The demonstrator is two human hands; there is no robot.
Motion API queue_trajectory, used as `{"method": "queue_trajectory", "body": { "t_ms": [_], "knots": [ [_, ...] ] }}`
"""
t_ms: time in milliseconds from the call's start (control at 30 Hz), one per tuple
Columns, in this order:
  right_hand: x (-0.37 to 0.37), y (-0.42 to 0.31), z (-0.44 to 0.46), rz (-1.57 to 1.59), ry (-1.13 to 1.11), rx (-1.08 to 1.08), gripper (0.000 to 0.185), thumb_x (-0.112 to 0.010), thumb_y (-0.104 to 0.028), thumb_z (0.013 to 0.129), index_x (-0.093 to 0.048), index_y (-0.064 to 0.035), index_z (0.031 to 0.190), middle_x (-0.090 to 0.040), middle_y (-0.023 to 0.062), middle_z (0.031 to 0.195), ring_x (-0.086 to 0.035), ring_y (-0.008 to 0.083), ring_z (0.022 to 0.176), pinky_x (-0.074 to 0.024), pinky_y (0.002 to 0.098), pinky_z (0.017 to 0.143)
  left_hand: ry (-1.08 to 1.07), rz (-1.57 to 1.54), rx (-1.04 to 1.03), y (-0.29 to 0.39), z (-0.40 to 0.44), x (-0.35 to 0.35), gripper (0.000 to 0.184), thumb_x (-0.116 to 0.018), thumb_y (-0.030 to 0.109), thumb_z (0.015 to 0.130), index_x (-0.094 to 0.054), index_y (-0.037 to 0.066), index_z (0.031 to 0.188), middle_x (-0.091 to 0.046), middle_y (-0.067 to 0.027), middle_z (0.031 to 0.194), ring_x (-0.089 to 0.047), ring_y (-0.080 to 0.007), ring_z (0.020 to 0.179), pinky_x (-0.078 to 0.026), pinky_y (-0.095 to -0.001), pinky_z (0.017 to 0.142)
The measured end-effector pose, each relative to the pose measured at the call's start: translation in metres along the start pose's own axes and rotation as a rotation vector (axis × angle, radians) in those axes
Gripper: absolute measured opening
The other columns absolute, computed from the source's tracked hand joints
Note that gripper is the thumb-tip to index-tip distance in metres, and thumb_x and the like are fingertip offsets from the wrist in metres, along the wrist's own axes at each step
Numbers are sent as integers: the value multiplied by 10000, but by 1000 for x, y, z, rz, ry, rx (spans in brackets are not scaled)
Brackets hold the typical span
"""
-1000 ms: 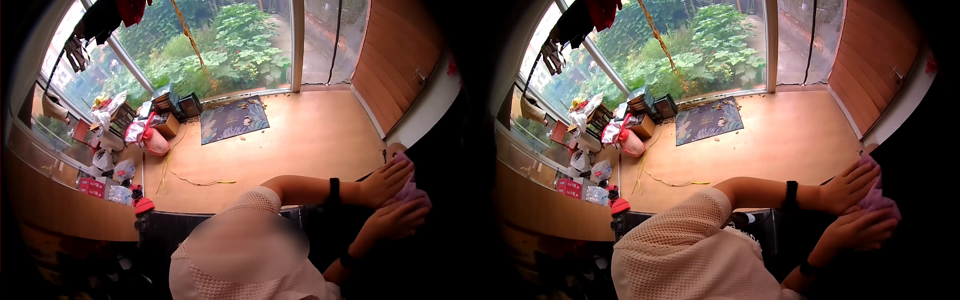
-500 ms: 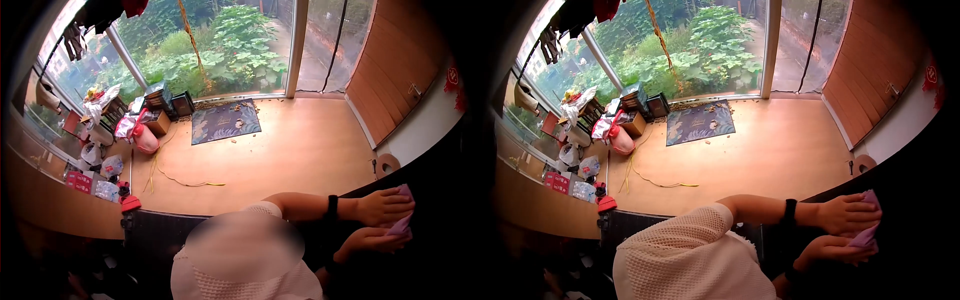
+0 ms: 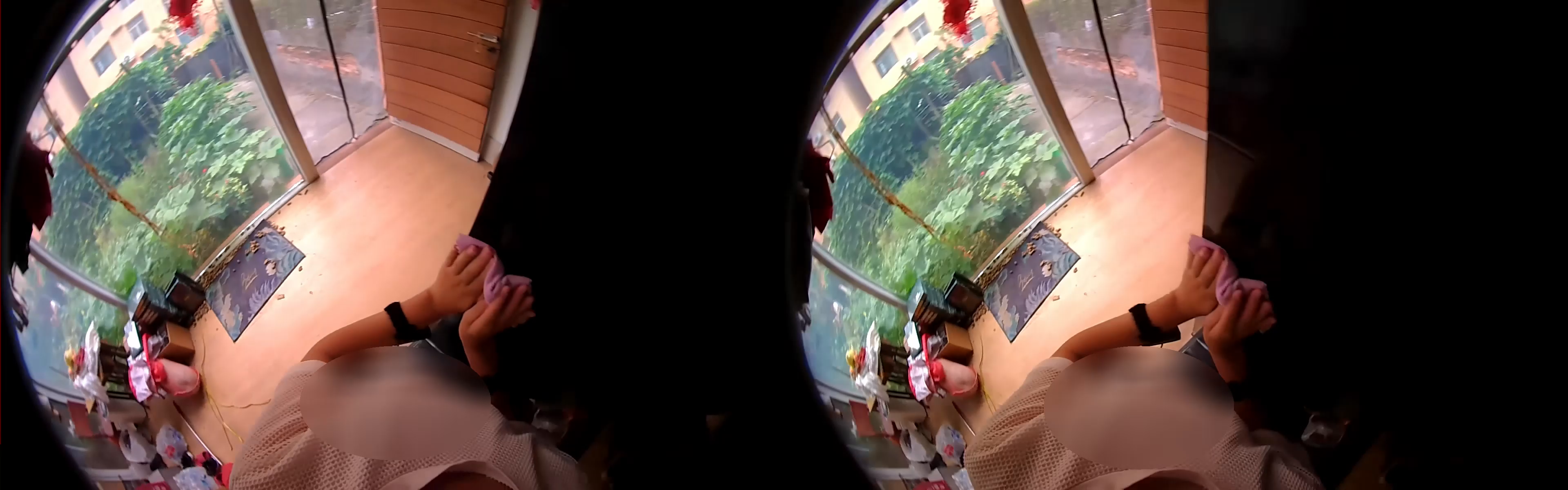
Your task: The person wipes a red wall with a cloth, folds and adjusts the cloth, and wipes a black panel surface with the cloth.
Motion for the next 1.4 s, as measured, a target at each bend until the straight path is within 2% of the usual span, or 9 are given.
{"method": "queue_trajectory", "body": {
  "t_ms": [33,233,433,667,767,900,1100,1233,1400],
  "knots": [
    [4,-3,21,27,16,-17,402,-378,-127,904,-347,50,1264,-298,271,1333,-213,423,1274,-68,534,1027,133,14,110,-5,22,5,435,-479,296,767,-545,24,1100,-470,-147,1230,-364,-339,1164,-220,-491,994],
    [11,-20,126,126,217,-99,389,-400,-145,890,-397,13,1246,-385,274,1275,-198,436,1277,46,518,1030,229,-8,132,-32,130,57,478,-403,314,826,-503,7,1179,-422,-151,1295,-304,-310,1248,-94,-434,1060],
    [3,-10,100,3,173,82,416,-325,-140,917,-299,40,1291,-304,282,1326,-187,397,1294,-27,512,1041,283,-70,161,-31,101,38,498,-408,310,838,-481,-55,1169,-391,-196,1304,-251,-370,1265,-100,-478,1051],
    [3,4,12,102,-99,95,304,-452,-139,853,-487,-54,1143,-419,207,1256,-377,371,1162,-218,494,979,-41,-181,257,-18,5,19,630,-530,320,781,-374,-110,1214,-287,-271,1327,-226,-444,1254,-166,-557,1012],
    [17,0,27,208,-195,21,266,-482,-113,829,-516,-62,1088,-413,191,1268,-371,371,1167,-229,498,975,-114,-336,342,-16,26,51,624,-567,225,770,-327,-83,1257,-273,-244,1352,-260,-388,1263,-210,-477,1030],
    [37,-1,51,417,-214,-22,175,-523,-49,801,-498,-72,972,-415,199,1252,-388,375,1147,-295,470,946,76,-621,455,-19,36,78,666,-656,106,659,-373,25,1257,-358,-200,1298,-360,-350,1185,-296,-415,980],
    [61,0,57,840,-237,-163,187,-544,3,740,-443,-76,876,-437,240,1196,-478,349,990,-411,398,834,-33,-473,391,-10,40,121,306,-739,138,600,-577,76,853,-542,-44,876,-491,-255,920,-413,-341,775],
    [93,8,46,1142,-532,-511,387,-650,-10,663,-403,-61,956,-520,160,1014,-518,230,857,-423,310,757,-241,-632,391,1,31,140,275,-725,173,629,-569,80,836,-553,-50,812,-529,-244,769,-437,-339,681],
    [139,52,58,907,-939,-453,391,-698,-125,665,-572,-69,1031,-542,61,828,-505,182,774,-407,278,686,-472,-692,239,31,57,145,244,-682,197,681,-574,80,865,-564,-38,763,-556,-217,603,-451,-306,527]
  ]
}}
Point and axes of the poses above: each hand's wrist, its own z-axis towards the middle knuckle, its own x-axis out of the back of the hand, y = z × x, the point moved 1 cm from there along z, towards the middle knuckle
